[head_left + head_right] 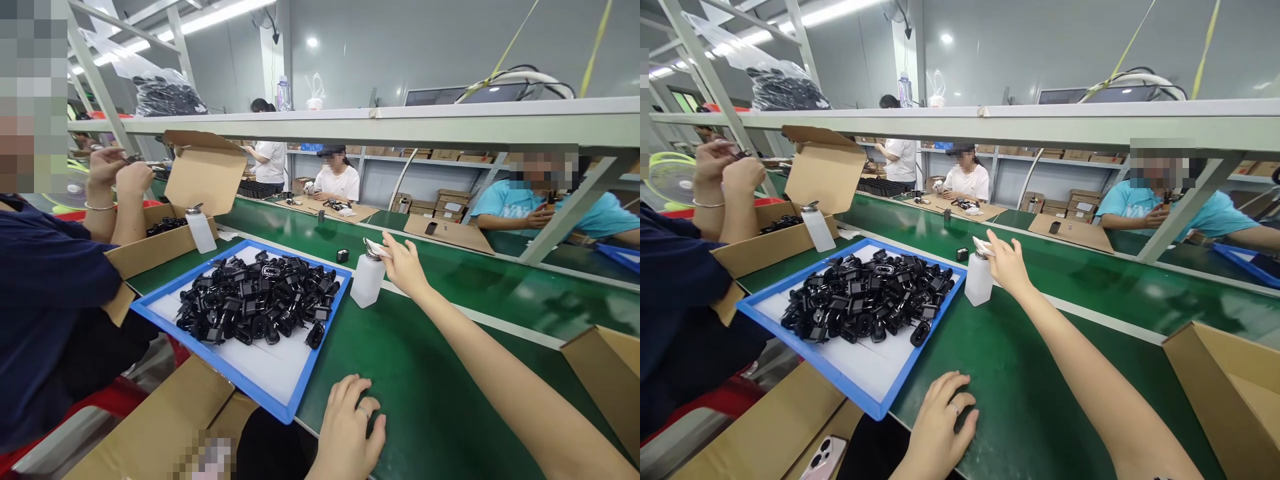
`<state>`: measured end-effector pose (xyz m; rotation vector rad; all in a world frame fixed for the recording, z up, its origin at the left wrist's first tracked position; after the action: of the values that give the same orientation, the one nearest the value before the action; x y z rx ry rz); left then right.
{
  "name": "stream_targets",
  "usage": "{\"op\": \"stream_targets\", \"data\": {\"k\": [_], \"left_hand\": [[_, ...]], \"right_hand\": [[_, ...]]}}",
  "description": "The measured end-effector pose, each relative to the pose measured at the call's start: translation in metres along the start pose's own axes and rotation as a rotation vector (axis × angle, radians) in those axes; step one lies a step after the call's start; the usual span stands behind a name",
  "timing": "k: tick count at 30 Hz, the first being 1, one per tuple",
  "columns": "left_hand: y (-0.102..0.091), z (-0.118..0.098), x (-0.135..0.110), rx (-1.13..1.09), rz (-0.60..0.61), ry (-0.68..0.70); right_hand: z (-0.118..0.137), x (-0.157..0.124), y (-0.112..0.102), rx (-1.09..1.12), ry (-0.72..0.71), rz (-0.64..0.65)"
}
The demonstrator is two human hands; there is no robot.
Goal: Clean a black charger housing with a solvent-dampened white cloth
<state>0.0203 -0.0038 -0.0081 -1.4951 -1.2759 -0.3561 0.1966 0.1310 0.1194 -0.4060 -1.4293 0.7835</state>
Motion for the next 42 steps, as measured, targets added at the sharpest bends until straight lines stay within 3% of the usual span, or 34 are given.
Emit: {"op": "stream_targets", "data": {"k": [4, 6, 11, 16, 26, 33, 42], "left_hand": [[0.000, 0.000, 0.000, -0.005, 0.007, -0.004], [0.000, 0.000, 0.000, -0.002, 0.020, -0.003], [0.001, 0.001, -0.002, -0.003, 0.053, -0.005], [0.002, 0.002, -0.004, -0.009, 0.083, -0.020], [0.003, 0.003, -0.005, -0.019, 0.127, 0.010], [0.003, 0.004, -0.005, 0.011, 0.186, 0.021], [0.003, 0.005, -0.005, 0.064, 0.244, 0.069]], "right_hand": [[0.004, 0.002, -0.012, 0.166, 0.145, 0.067], [0.002, 0.005, -0.018, 0.320, 0.321, 0.083], [-0.022, 0.011, -0.026, 0.853, 0.930, 0.038], [-0.039, -0.003, -0.020, 1.156, 1.207, 0.101], [-0.032, -0.047, -0.014, 1.496, 1.320, 0.238], [-0.023, -0.055, -0.031, 1.725, 1.328, 0.100], [-0.011, -0.056, -0.057, 1.886, 1.194, 0.098]]}}
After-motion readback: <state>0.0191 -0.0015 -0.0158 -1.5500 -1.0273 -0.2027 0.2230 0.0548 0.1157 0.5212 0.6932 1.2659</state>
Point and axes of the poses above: each hand's wrist, its own x-axis towards the middle knuckle, its own y-axis out of the palm, z = x × y, the point moved 2 cm from there along x, towards the middle knuckle, and after that the axes turned 10 degrees about y, right-handed, at the moved point
